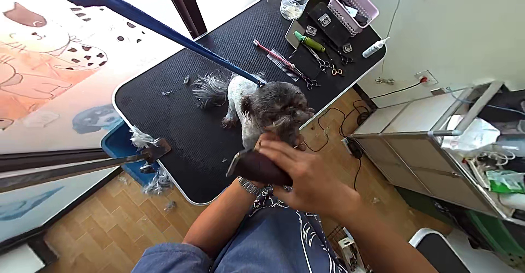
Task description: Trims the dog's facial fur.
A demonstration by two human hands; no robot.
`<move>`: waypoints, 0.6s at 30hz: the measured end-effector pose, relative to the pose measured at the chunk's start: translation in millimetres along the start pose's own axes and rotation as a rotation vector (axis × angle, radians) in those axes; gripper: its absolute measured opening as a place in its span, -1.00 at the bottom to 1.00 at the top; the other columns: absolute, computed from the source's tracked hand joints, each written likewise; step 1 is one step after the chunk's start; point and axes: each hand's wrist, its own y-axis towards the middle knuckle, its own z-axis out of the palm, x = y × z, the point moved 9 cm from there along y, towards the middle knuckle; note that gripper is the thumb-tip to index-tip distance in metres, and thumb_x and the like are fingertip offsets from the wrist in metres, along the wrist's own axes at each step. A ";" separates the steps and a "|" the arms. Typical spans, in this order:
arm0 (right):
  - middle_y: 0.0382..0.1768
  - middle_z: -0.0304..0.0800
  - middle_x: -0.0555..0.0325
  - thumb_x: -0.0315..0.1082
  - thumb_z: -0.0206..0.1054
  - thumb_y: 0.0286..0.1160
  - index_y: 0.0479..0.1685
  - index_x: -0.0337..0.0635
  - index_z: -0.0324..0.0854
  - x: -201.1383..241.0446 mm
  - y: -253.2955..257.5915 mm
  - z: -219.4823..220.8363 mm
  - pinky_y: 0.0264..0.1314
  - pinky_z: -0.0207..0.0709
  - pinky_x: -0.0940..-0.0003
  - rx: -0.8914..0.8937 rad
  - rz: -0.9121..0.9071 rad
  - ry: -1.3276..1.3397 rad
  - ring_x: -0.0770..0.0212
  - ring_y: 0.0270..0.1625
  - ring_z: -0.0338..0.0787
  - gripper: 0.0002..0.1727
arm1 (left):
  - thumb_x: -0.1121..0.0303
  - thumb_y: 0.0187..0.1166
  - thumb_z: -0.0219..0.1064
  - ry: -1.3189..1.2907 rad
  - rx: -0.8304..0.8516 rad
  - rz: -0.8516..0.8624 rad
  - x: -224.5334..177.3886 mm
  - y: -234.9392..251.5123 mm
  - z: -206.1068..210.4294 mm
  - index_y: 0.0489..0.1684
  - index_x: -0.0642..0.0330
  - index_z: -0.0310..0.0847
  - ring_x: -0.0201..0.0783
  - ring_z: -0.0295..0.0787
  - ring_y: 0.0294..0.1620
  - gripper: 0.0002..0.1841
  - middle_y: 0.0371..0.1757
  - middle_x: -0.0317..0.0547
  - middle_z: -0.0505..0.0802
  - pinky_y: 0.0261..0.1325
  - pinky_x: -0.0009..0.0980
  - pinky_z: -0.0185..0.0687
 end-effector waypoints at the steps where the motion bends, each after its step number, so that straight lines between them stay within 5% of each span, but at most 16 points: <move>1: 0.47 0.69 0.11 -0.23 0.56 0.18 0.46 -0.07 0.64 -1.3 -9.5 4.1 0.07 0.79 0.07 0.041 -0.036 0.030 0.10 0.25 0.84 -0.33 | 0.15 0.63 -0.24 -0.066 -0.098 -0.049 3.9 7.3 2.1 -0.10 0.10 0.61 -0.24 0.74 -0.16 -0.56 -0.21 -0.15 0.77 0.03 -0.31 0.67; 5: 0.35 0.76 0.06 -0.23 0.56 0.11 0.39 -0.08 0.65 -27.6 -60.5 -9.4 0.16 0.79 0.19 0.103 -0.170 0.183 0.16 0.31 0.80 -0.34 | 0.34 0.59 -0.28 -0.199 -0.302 0.013 3.7 15.0 7.0 -0.12 0.13 0.50 -0.16 0.71 -0.26 -0.65 -0.26 -0.07 0.70 -0.02 -0.25 0.70; 8: 0.25 0.76 0.04 -0.17 0.57 0.09 0.37 -0.06 0.68 -83.1 -94.2 -35.6 0.09 0.78 0.28 0.059 -0.092 0.289 0.26 0.21 0.80 -0.33 | 0.25 0.64 -0.31 -0.246 -0.364 0.138 5.2 18.0 6.1 -0.04 0.14 0.51 -0.10 0.74 -0.25 -0.59 -0.20 0.02 0.74 -0.03 -0.22 0.73; 11: 0.09 0.77 0.09 -0.19 0.56 0.06 0.35 -0.14 0.68 -163.8 -115.2 -51.3 0.12 0.74 0.33 0.031 0.109 0.320 0.32 0.10 0.78 -0.33 | 0.07 0.72 -0.33 -0.239 -0.364 0.259 8.0 20.9 6.5 -0.04 0.12 0.56 -0.10 0.74 -0.23 -0.50 -0.20 0.02 0.74 0.00 -0.20 0.72; 15: 0.15 0.80 -0.15 -0.26 0.48 0.15 0.48 -0.24 0.57 -285.7 -130.3 -33.0 0.17 0.66 -0.15 0.160 0.541 0.280 -0.03 0.11 0.82 -0.28 | -0.11 0.75 -0.25 -0.228 -0.377 0.369 9.5 25.1 13.1 -0.13 0.10 0.60 -0.13 0.74 -0.28 -0.43 -0.27 -0.03 0.74 -0.04 -0.23 0.73; 18: 0.07 0.75 -0.20 -0.27 0.46 0.22 0.54 -0.22 0.45 -347.5 -138.4 -8.8 -0.07 0.72 -0.14 0.259 0.745 0.316 -0.06 -0.12 0.83 -0.27 | -0.12 0.76 -0.16 -0.232 -0.345 0.415 12.2 26.6 15.2 -0.13 0.10 0.62 -0.13 0.75 -0.25 -0.46 -0.25 -0.02 0.75 0.00 -0.23 0.75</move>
